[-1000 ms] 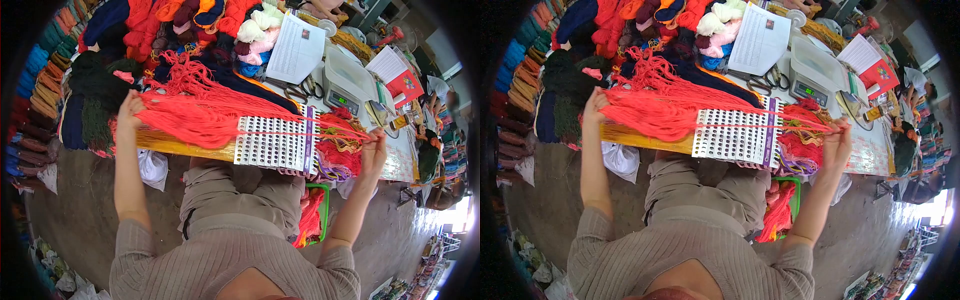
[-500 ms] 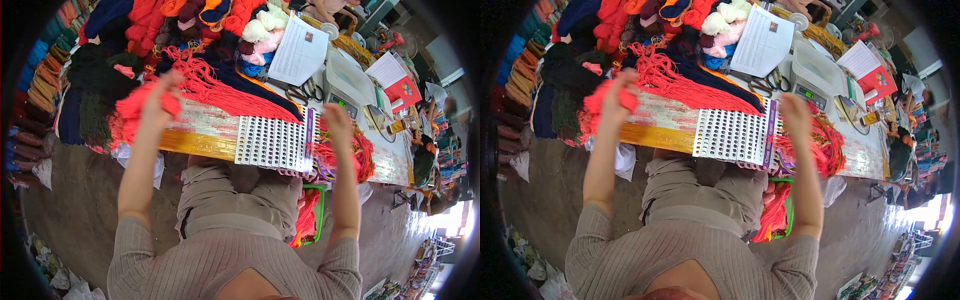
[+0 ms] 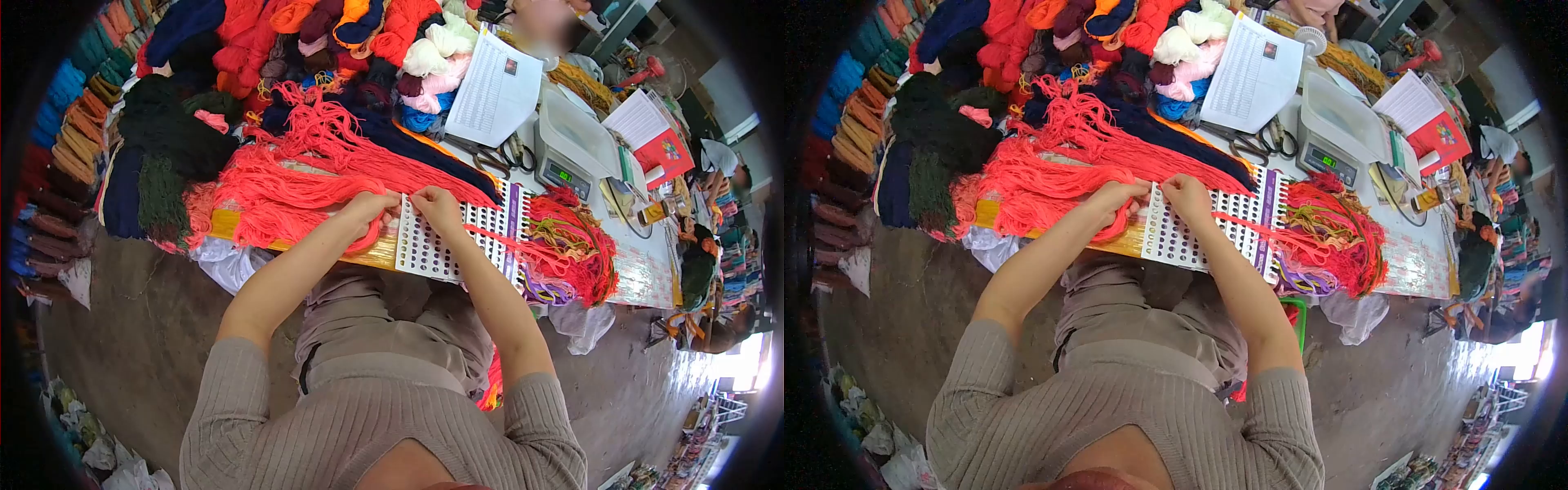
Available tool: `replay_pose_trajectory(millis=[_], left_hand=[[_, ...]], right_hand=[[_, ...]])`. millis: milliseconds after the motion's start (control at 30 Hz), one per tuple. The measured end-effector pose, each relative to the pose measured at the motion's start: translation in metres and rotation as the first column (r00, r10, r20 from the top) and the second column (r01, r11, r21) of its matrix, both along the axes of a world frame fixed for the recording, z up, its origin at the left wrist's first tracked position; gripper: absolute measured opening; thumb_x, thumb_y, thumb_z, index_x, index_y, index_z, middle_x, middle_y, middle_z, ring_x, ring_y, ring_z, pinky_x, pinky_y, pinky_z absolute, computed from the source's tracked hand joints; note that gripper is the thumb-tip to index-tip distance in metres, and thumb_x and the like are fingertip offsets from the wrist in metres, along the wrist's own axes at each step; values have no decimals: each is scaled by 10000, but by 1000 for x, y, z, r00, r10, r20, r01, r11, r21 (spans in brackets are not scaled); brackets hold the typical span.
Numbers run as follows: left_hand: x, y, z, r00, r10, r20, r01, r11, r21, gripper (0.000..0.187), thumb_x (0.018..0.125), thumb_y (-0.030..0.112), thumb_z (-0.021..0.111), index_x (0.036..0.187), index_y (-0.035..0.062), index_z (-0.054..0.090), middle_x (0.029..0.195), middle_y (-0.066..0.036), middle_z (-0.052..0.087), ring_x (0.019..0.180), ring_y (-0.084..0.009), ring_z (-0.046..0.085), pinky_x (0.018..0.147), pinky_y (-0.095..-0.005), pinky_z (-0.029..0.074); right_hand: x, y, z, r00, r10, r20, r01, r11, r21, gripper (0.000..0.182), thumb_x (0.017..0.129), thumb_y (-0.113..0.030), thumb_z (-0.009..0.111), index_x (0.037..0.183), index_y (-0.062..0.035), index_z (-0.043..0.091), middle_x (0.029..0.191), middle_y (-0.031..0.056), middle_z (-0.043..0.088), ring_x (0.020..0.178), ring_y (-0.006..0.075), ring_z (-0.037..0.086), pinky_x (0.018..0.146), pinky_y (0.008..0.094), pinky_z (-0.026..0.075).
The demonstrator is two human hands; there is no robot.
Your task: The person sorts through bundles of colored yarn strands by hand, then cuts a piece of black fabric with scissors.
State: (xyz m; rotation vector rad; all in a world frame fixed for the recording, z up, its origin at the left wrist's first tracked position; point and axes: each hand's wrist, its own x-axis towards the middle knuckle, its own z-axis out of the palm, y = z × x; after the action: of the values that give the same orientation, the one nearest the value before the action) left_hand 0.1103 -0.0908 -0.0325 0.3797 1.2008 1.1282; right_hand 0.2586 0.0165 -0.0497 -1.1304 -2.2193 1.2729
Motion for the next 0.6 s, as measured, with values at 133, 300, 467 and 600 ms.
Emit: replay_pose_trajectory(millis=[133,300,467,600], left_hand=[[1,17,-10,991,10,-131,-5,999,38,96,828,88,508,812,46,593,644,-29,568,436,-83,434,380,-218,315],[5,18,-15,946,26,-323,4,996,91,153,846,110,507,731,44,582,610,-50,569,419,-111,456,378,-238,348],[-46,-3,17,982,105,158,-122,988,97,172,859,158,596,911,-6,584,675,-91,594,520,-113,535,378,-186,359],[-64,-19,58,820,25,571,-232,928,293,186,868,107,577,1020,0,560,731,-32,560,470,-4,355,366,-131,304]], right_hand=[[-2,0,9,999,25,22,-24,998,-60,189,782,-247,612,803,-65,663,665,23,648,607,128,611,581,282,461],[-4,12,6,993,119,-17,-119,958,-262,147,792,-201,623,794,-55,642,665,10,635,574,93,588,531,250,448],[1,3,11,996,90,-18,-91,985,-149,140,798,-188,631,775,-51,612,634,14,621,500,103,577,497,243,445],[1,1,14,997,75,-27,-78,981,-180,136,788,-166,627,796,-30,623,621,29,611,496,104,564,503,245,448]])
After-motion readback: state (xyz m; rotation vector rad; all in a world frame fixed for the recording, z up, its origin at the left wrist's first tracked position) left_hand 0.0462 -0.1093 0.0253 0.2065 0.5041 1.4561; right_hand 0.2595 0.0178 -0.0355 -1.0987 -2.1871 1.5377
